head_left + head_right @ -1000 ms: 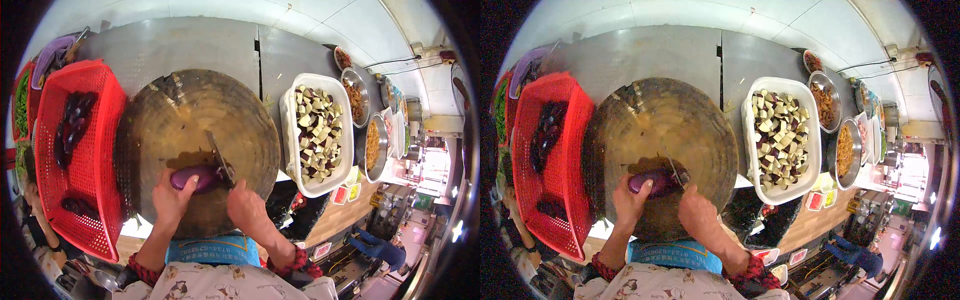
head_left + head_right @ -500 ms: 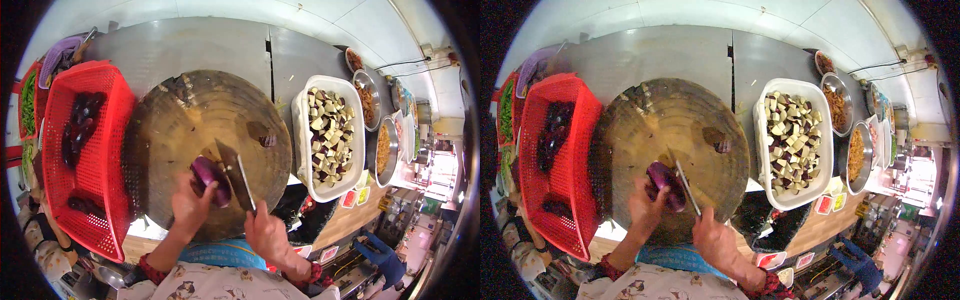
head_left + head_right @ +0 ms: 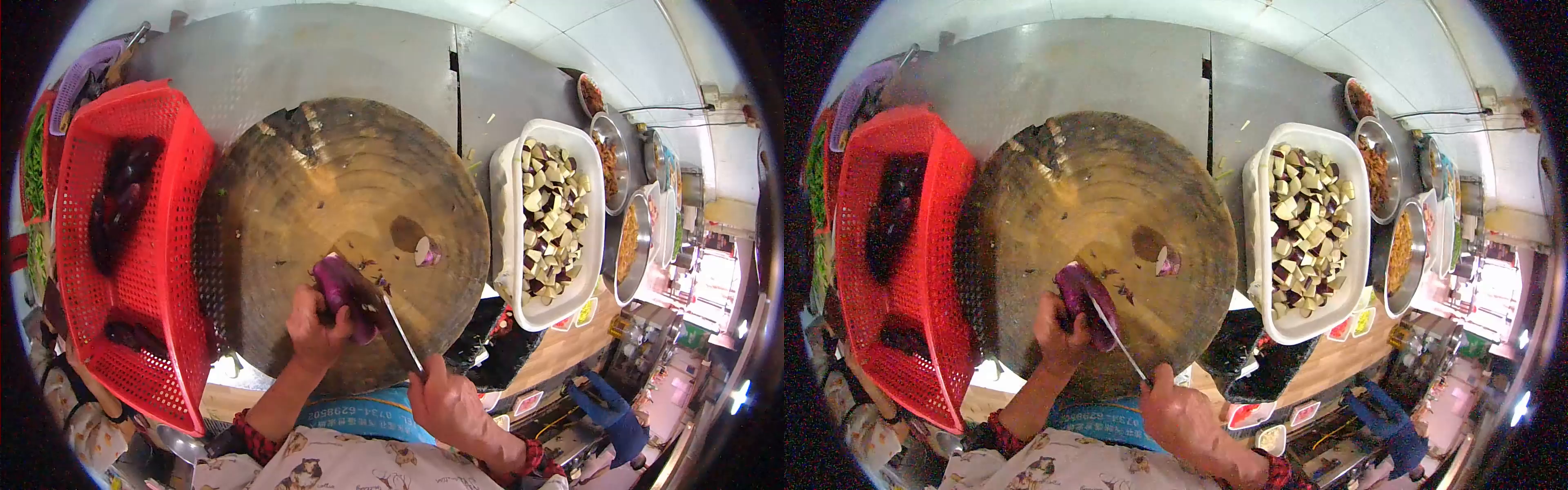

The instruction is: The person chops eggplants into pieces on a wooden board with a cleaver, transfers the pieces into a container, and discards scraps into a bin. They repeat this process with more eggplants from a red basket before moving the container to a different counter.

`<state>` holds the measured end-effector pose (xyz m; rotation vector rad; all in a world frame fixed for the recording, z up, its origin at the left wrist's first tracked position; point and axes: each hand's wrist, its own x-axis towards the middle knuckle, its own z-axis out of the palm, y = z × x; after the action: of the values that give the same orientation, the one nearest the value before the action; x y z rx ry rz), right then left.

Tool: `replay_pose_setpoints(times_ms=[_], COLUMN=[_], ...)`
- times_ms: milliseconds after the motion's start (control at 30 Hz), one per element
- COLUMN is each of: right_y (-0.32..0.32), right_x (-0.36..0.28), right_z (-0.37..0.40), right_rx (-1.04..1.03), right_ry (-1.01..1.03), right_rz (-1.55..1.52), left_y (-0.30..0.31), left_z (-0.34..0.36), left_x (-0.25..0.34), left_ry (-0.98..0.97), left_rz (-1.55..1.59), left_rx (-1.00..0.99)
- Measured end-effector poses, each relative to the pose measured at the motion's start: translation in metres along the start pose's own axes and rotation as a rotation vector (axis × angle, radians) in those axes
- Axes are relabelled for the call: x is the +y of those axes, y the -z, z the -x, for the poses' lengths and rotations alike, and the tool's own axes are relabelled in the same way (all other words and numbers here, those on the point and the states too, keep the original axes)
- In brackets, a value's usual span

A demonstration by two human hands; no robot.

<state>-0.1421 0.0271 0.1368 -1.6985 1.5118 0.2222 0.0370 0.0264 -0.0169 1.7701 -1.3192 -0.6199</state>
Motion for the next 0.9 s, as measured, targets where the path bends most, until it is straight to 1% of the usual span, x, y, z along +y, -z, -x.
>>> replay_pose_setpoints(times_ms=[67,100,167,200,267,367,400,467,500,567,633,700,867,900], right_y=[0.001,-0.008,-0.034,-0.036,-0.04,-0.028,-0.023,-0.012,-0.009,-0.006,-0.016,-0.021,-0.025,-0.026], right_x=[-0.007,-0.008,-0.009,-0.011,-0.015,-0.014,-0.016,-0.02,-0.02,-0.018,-0.014,-0.016,-0.019,-0.019], right_z=[-0.017,-0.029,-0.057,-0.065,-0.073,-0.068,-0.06,-0.034,-0.023,-0.003,0.011,0.02,0.031,0.032], right_rx=[0.023,0.02,0.063,0.065,0.146,0.143,0.143,0.227,0.229,0.158,0.146,0.063,0.022,0.018], right_ry=[0.004,0.004,0.005,0.007,-0.002,-0.001,-0.001,0.01,0.003,0.066,0.066,-0.007,-0.036,-0.031], right_rz=[-0.047,-0.046,-0.007,-0.008,0.085,0.05,0.05,0.053,0.053,0.01,0.011,0.014,0.037,0.051], left_y=[0.002,0.002,0.001,0.001,0.001,-0.005,-0.005,-0.003,-0.004,-0.008,-0.007,-0.007,-0.007,-0.007], left_z=[-0.004,-0.005,-0.007,-0.004,0.001,-0.004,-0.002,0.005,0.004,0.002,0.005,0.006,0.007,0.006], left_x=[0.002,0.004,0.005,0.001,-0.003,-0.004,-0.004,-0.005,-0.006,-0.007,-0.008,-0.008,-0.008,-0.004], left_ry=[0.016,-0.018,-0.062,-0.052,-0.043,-0.13,-0.11,-0.074,-0.103,-0.142,-0.077,-0.065,-0.038,0.007], left_rz=[0.004,0.008,0.017,0.031,0.035,-0.002,-0.012,-0.023,-0.016,0.0,0.059,0.047,0.045,0.028], left_rx=[-0.002,0.003,0.008,0.004,-0.004,0.05,0.054,0.052,0.066,0.088,0.066,0.058,0.024,0.024])
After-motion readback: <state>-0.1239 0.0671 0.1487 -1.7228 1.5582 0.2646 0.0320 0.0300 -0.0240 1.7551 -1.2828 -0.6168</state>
